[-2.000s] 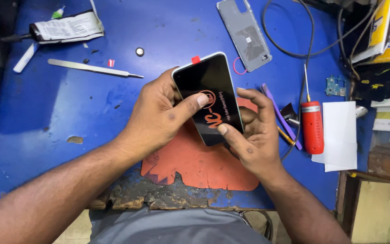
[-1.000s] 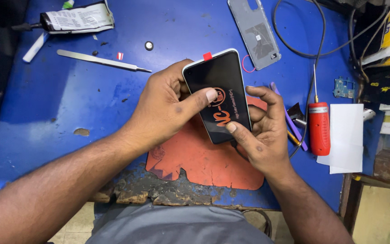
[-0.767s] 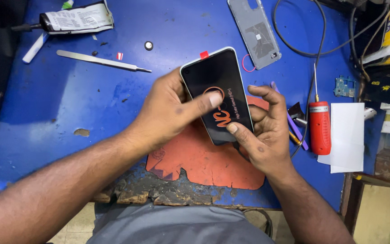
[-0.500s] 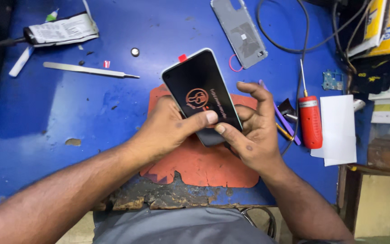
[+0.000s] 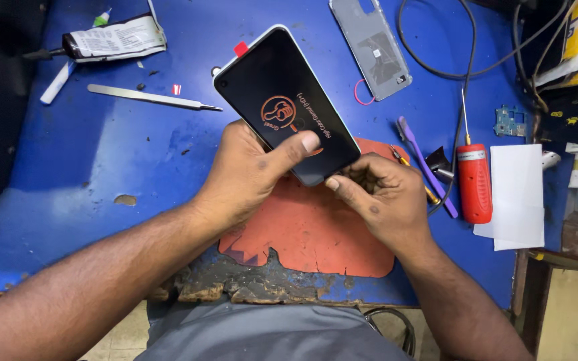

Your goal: The person works on a smartphone at a repair bench: they open the device, disconnect the battery, apply adhesive from a glue bottle, press a new back cover onto the phone body, then plug in a charging cable and hold the phone while it powers on. They handle the phone, its back cover, and small internal components throughout.

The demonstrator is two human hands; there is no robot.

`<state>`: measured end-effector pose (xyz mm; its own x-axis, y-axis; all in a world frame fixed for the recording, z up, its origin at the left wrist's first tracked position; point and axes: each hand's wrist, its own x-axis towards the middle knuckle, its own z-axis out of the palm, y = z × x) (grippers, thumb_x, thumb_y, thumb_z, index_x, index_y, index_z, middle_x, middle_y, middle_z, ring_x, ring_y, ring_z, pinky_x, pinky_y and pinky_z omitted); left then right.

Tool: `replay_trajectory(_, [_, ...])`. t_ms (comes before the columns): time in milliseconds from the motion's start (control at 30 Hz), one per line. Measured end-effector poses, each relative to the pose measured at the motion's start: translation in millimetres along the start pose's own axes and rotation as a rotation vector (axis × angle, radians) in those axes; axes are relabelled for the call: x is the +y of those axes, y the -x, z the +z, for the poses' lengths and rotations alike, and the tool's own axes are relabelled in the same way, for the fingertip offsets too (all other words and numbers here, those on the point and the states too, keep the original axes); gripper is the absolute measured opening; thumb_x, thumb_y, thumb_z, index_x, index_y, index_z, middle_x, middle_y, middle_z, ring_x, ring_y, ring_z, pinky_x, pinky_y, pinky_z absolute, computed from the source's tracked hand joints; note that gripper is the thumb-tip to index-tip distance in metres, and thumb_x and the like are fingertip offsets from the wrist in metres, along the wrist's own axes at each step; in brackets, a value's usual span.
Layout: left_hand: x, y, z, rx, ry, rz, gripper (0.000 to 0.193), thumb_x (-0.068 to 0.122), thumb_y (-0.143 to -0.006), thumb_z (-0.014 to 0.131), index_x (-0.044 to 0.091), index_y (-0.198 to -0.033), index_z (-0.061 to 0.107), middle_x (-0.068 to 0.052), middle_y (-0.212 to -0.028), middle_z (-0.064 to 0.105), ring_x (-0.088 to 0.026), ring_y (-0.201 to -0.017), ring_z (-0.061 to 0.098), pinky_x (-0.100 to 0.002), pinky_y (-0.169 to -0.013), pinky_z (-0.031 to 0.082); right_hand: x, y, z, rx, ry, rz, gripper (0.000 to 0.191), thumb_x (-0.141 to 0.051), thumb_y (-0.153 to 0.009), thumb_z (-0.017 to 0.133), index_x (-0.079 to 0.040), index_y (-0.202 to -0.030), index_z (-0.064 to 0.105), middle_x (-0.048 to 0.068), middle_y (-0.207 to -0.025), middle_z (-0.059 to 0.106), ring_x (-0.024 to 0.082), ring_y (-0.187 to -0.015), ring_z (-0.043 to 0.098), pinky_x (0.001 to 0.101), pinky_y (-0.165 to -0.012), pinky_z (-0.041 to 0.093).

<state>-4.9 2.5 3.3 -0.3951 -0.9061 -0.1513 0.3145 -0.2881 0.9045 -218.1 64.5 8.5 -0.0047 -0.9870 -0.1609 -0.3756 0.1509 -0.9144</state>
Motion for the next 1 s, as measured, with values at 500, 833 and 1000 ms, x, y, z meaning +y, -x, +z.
replay_trajectory(500, [10, 7, 3, 0.044, -0.104, 0.116, 0.013, 0.006, -0.093, 0.075, 0.001, -0.105, 0.075, -0.001, -0.099, 0.075, -0.006, -0.087, 0.067, -0.025, -0.078, 0.059, 7, 1, -6, -0.086, -0.106, -0.047, 0.007, -0.004, -0.094, 0.075, -0.001, -0.098, 0.071, 0.000, -0.081, 0.068, 0.003, -0.070, 0.060, 0.0187, -0.059, 0.048])
replay_trajectory(833, [11, -6, -13, 0.158, 0.072, 0.209, 0.019, 0.000, -0.091, 0.075, 0.003, -0.108, 0.068, -0.001, -0.102, 0.072, -0.009, -0.091, 0.067, -0.027, -0.086, 0.059, -6, -1, -9, -0.103, -0.274, 0.009, 0.021, -0.004, -0.101, 0.064, 0.002, -0.119, 0.073, 0.005, -0.089, 0.072, 0.009, -0.078, 0.068, 0.0214, -0.070, 0.056])
replay_trajectory(1000, [2, -6, -12, 0.125, 0.153, 0.158, 0.021, -0.002, -0.094, 0.074, 0.002, -0.112, 0.066, -0.004, -0.107, 0.072, -0.011, -0.096, 0.069, -0.030, -0.088, 0.060, -9, 1, -8, -0.045, -0.332, -0.039, 0.024, 0.006, -0.094, 0.070, 0.006, -0.118, 0.071, 0.009, -0.104, 0.074, 0.013, -0.092, 0.072, 0.0250, -0.085, 0.061])
